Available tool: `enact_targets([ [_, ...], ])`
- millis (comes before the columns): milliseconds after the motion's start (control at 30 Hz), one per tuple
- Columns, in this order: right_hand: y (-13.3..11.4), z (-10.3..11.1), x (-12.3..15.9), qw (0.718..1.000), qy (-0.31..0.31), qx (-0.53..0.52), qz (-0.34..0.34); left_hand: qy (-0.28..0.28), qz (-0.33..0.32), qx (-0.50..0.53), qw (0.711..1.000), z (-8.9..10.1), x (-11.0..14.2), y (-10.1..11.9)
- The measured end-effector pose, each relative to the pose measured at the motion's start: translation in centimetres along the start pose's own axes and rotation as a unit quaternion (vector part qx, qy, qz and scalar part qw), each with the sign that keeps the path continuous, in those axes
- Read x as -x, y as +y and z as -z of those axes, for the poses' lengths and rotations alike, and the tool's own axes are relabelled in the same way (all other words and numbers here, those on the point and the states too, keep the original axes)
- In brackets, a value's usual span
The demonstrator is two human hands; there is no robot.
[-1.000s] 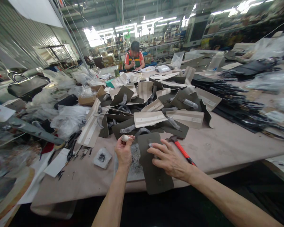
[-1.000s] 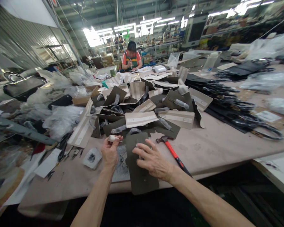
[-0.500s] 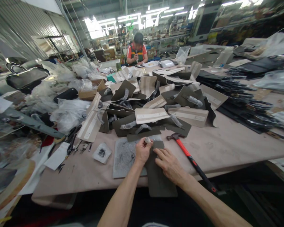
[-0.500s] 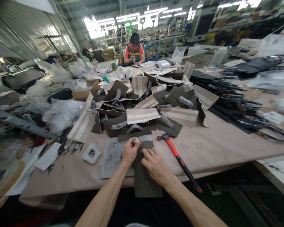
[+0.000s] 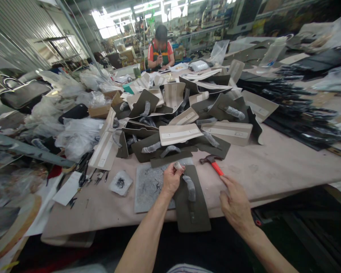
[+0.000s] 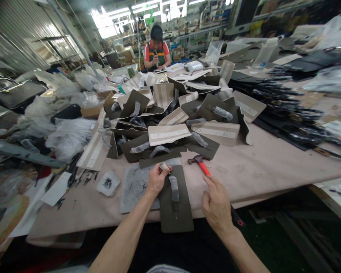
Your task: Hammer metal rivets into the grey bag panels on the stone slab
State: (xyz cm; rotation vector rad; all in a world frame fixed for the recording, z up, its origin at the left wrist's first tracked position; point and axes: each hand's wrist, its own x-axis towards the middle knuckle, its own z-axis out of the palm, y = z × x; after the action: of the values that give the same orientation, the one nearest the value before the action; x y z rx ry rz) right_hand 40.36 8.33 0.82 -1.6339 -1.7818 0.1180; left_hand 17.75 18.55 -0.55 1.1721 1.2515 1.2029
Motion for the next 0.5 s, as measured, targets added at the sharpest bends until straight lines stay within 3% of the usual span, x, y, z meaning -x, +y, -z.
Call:
enact_targets([
  [133,4.1,0.7,0.1,0.981,-0.049,0.169,-0.077,0.009,0.002,-0.016,1.0,-0.2,-0.1,-0.2],
  [300,5.2,0.6,0.4,0.957,-0.155,0.222,-0.106,0.021,-0.001,-0.034,0.999,-0.5,-0.1,0.3],
  [433,4.7,0.6,-1.1,0.942,-0.238,0.171,-0.165,0.041,-0.017,-0.072,0.996,-1.1,0.1,0.7],
  [500,4.2,0.8,-2.2,0.921,-0.278,0.018,-0.273,0.057,-0.019,-0.077,0.995,-1.4,0.2,0.6],
])
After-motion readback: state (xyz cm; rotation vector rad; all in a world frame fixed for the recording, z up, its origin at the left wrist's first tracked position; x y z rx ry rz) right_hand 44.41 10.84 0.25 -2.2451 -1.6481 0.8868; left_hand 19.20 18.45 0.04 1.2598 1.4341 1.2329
